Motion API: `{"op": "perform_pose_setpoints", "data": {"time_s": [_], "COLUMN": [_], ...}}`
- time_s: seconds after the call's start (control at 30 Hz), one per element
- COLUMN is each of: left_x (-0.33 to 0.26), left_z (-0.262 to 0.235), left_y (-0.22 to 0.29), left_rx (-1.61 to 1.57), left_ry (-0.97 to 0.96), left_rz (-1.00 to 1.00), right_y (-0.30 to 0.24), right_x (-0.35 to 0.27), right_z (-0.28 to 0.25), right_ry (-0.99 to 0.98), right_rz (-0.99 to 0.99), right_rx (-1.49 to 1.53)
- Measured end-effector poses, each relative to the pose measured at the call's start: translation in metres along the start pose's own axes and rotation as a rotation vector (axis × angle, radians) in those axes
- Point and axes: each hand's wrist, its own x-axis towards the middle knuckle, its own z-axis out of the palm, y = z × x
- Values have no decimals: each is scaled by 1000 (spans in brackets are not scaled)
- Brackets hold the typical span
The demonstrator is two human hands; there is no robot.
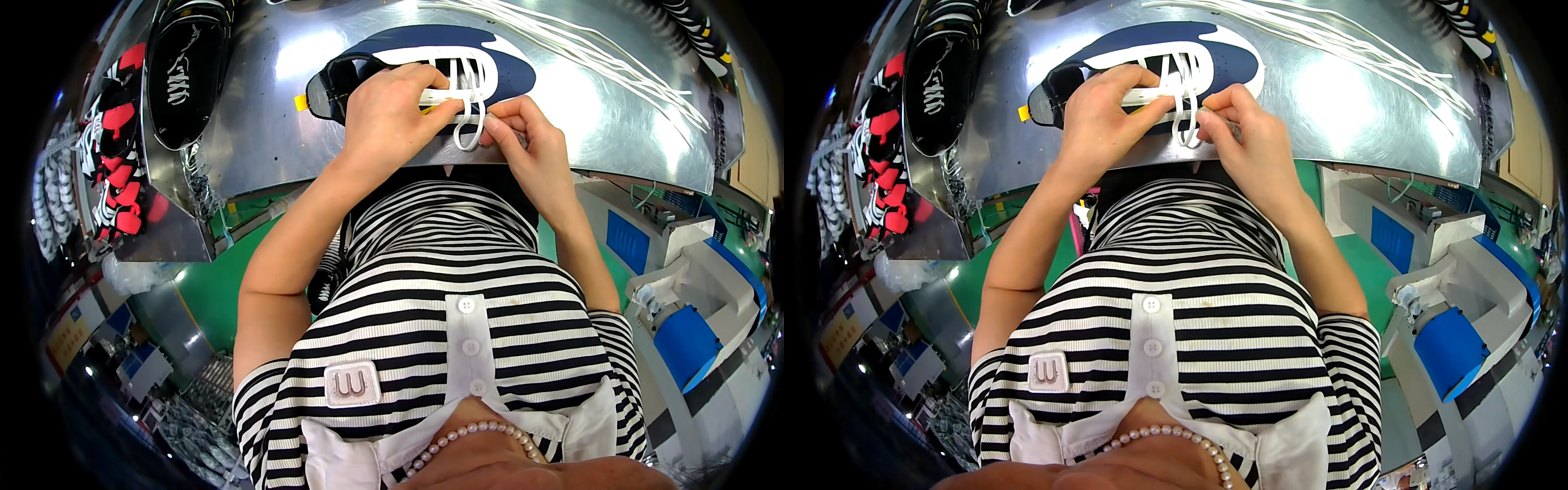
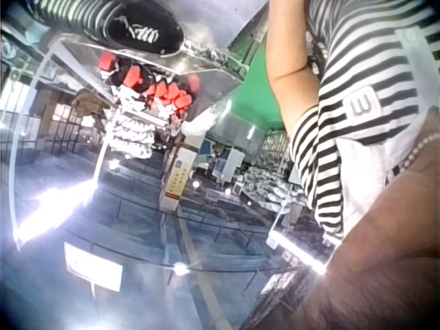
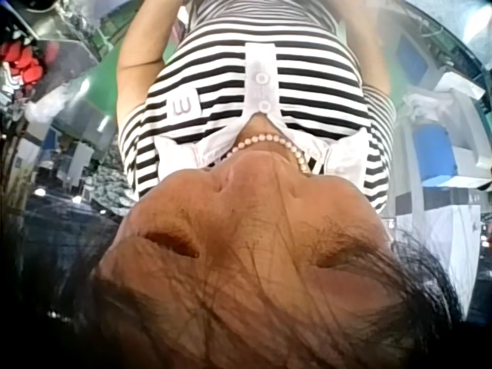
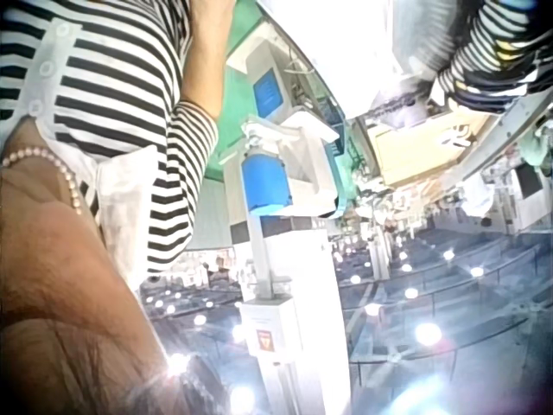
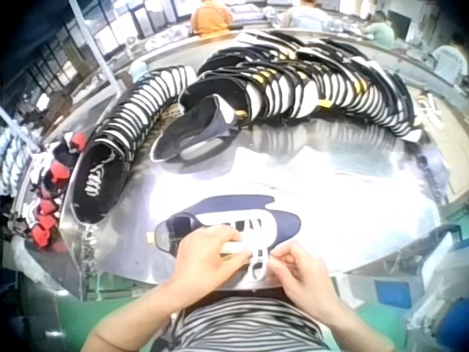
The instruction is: The person laces several shoes by hand, picking up one shoe at a time, threading white laces through the eyelets, and placing the finished shoes onto a large stack on the workstation.
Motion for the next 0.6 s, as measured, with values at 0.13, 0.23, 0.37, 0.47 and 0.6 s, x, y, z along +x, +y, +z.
{"op": "perform_pose_setpoints", "data": {"time_s": [0.13, 0.23, 0.37, 0.47, 0.6], "left_x": [-2, -8, -12, -13, -16], "left_z": [1, 1, 4, 2, -2], "left_y": [1, 2, 2, 1, 3], "left_rx": [-3, -49, -67, -70, -7], "left_ry": [29, 37, 82, 75, 72], "left_rz": [71, 137, 228, 281, 343], "right_y": [3, 2, -1, 1, -6], "right_x": [3, 1, 3, 13, 9], "right_z": [0, 4, 19, 26, 5], "right_ry": [-10, 14, 36, 17, -99], "right_rz": [6, 27, 53, 152, 119], "right_rx": [-23, -74, -26, 127, -45]}}
